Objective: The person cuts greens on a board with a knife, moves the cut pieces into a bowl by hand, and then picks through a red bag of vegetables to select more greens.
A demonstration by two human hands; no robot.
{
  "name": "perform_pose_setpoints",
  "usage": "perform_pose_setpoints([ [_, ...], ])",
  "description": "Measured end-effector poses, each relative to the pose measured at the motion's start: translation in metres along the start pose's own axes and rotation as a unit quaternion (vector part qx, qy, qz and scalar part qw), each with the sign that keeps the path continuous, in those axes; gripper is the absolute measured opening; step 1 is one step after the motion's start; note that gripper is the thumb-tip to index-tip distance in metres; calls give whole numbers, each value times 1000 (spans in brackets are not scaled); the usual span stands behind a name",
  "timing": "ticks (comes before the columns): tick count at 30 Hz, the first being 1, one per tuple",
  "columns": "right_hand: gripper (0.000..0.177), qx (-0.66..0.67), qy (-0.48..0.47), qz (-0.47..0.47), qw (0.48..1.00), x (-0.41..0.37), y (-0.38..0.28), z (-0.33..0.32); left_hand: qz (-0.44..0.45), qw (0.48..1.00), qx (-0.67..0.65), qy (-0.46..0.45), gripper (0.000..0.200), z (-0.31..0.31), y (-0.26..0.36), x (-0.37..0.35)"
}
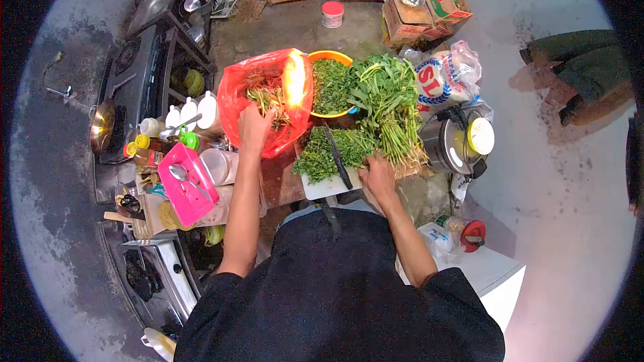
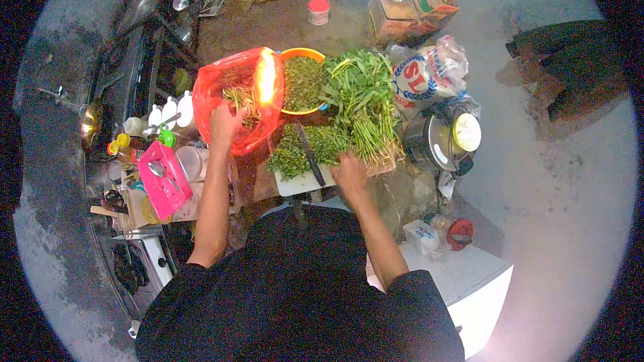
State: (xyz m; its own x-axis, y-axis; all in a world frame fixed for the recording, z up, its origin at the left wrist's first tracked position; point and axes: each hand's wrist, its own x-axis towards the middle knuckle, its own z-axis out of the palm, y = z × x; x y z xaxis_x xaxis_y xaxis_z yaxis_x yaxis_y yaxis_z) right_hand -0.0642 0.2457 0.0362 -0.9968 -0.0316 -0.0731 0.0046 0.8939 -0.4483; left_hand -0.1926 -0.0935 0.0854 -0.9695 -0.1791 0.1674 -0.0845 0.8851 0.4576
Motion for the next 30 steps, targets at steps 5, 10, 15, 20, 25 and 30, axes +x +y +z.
perform_pose_setpoints([
  [5,36,-11,16,-21,1000,-10,-8,-6,43,989,-120,75,37,-28,45,-33],
  [10,33,7,-12,-17,1000,-8,0,6,-47,960,-273,49,27,-28,61,-95],
  [15,35,-13,-23,-30,999,-1,1,3,-189,888,-416,-53,26,25,25,-157],
  [20,35,50,-16,-69,996,3,6,-21,-244,840,-480,-68,28,40,-1,-167],
  [25,36,160,11,-17,987,9,-5,-48,-220,847,-481,-54,29,39,3,-159],
  [30,37,182,21,8,983,31,-24,-79,-258,810,-522,-75,26,29,10,-156],
])
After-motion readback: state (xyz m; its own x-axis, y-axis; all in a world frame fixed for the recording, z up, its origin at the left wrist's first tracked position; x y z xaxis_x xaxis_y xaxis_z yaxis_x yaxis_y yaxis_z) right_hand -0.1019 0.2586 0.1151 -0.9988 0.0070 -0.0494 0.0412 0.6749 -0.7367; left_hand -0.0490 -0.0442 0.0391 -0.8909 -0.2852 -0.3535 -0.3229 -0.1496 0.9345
